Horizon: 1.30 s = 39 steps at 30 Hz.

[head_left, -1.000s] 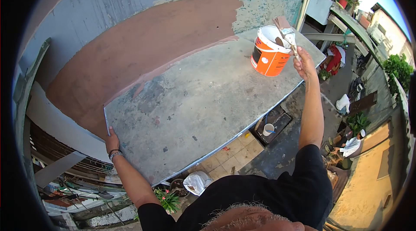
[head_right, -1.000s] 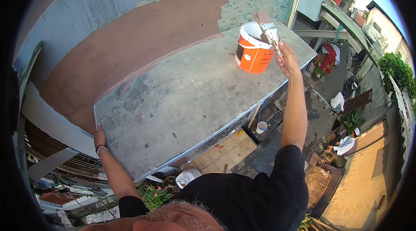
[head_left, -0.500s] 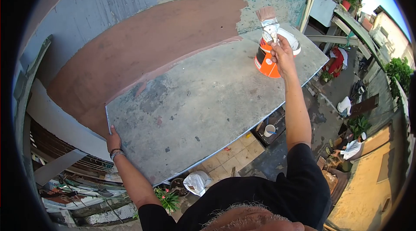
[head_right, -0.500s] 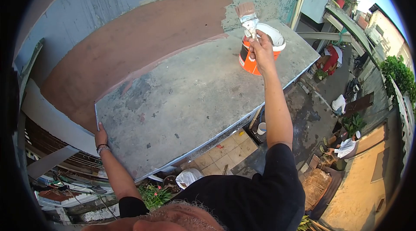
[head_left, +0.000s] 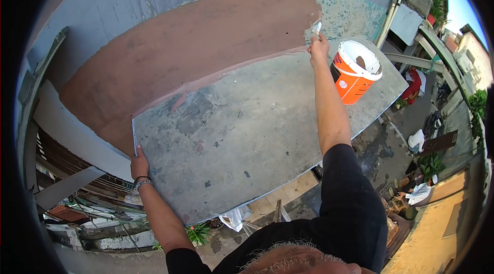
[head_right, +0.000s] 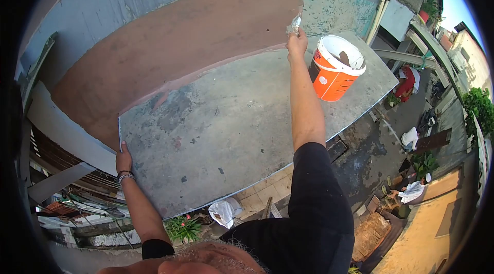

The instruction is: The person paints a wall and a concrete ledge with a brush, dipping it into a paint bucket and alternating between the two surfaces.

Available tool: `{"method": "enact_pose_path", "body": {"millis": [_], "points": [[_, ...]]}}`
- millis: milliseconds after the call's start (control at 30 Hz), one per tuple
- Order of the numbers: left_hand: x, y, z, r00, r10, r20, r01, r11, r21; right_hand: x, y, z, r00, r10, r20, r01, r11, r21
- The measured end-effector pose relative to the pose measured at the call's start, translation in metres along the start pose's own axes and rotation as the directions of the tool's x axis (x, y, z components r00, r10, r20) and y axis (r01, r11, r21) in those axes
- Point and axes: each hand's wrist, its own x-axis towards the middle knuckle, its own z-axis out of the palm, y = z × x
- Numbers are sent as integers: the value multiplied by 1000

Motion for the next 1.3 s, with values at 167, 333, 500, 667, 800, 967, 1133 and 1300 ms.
{"method": "enact_pose_path", "body": {"millis": [167, 333, 500, 667, 800, 967, 1133, 1300], "points": [[4, -4, 4, 1000, 12, -4, -12, 1000, 12, 76, 6, 8, 965, -254, -65, 233, 944, -234], [6, -4, 4, 1000, 13, -4, -13, 1000, -2, 125, 2, 2, 943, -305, -135, 253, 917, -309], [1, -1, 2, 1000, 12, -12, -12, 1000, -4, 118, 33, -16, 954, -208, -215, 141, 947, -287], [-3, 4, -3, 1000, -19, 21, 19, 1000, 13, 118, 108, -39, 959, -171, -226, 86, 936, -342], [-3, 3, -1, 1000, 2, -6, -2, 1000, 0, 114, 129, -45, 948, -207, -241, 84, 895, -438], [-9, 10, -4, 1000, -13, -26, 13, 1000, -1, 129, 122, -37, 952, -217, -216, 74, 846, -527], [0, 2, -1, 1000, 0, -23, 0, 1000, -12, 64, 93, -20, 962, -180, -204, 43, 842, -538], [-10, 10, -6, 999, -21, -28, 21, 1000, 1, 64, 64, -13, 905, -312, -291, 128, 850, -511]]}}
